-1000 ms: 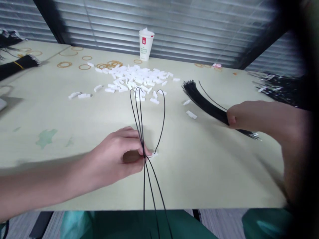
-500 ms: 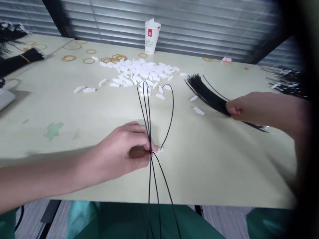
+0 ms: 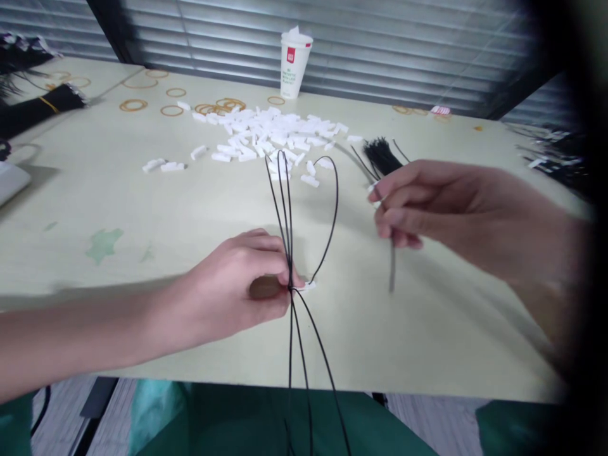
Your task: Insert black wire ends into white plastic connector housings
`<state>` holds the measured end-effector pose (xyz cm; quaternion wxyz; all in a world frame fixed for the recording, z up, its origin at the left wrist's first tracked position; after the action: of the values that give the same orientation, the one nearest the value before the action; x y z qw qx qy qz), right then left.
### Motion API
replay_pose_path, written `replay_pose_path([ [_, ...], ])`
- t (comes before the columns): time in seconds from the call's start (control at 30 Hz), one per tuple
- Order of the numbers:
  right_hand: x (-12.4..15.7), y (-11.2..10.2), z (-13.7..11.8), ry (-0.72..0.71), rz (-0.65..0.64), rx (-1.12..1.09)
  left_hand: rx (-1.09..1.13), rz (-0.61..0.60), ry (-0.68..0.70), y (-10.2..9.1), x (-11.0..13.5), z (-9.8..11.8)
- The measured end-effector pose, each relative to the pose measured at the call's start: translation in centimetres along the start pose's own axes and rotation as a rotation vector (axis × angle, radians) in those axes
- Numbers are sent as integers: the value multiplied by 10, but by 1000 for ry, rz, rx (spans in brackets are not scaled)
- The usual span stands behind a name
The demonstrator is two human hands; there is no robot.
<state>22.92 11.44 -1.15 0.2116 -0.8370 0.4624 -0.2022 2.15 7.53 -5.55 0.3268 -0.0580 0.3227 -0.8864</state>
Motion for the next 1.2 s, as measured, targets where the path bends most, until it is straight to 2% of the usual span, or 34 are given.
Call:
replay_pose_path([
  [0.07,1,27,-4,22,-143,-166,2,6,9,0,0,0],
  [0.1,1,36,-5,25,-161,-221,1,7,12,0,0,0],
  [0.2,5,47,-7,-48,-13,-239,-5,-1,12,0,1,-1],
  [0.3,9,50,-12,-155,105,-219,2,-13,6,1,1,-1],
  [0.37,12,51,-15,-182,122,-197,7,-20,-1,1,1,-2],
  [0.7,15,51,-20,-176,86,-62,18,-21,5,1,3,-2],
  [0.9,15,64,-17,-243,-2,-130,28,-22,22,3,1,-2],
  [1.07,13,71,-14,-182,-90,70,3,-29,26,2,0,0],
  [1.2,14,70,-14,-168,-60,180,3,-25,5,1,0,-1],
])
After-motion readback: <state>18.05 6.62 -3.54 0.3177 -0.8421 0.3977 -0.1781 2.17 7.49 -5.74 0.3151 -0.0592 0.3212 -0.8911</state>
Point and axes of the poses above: each hand's wrist, its own x-axis away from the middle knuckle, its own y-axis out of the palm, z = x × y, the point moved 4 cm from there along -x, towards the middle knuckle, and after that the axes turned 10 degrees about -z, right-handed, at the moved point
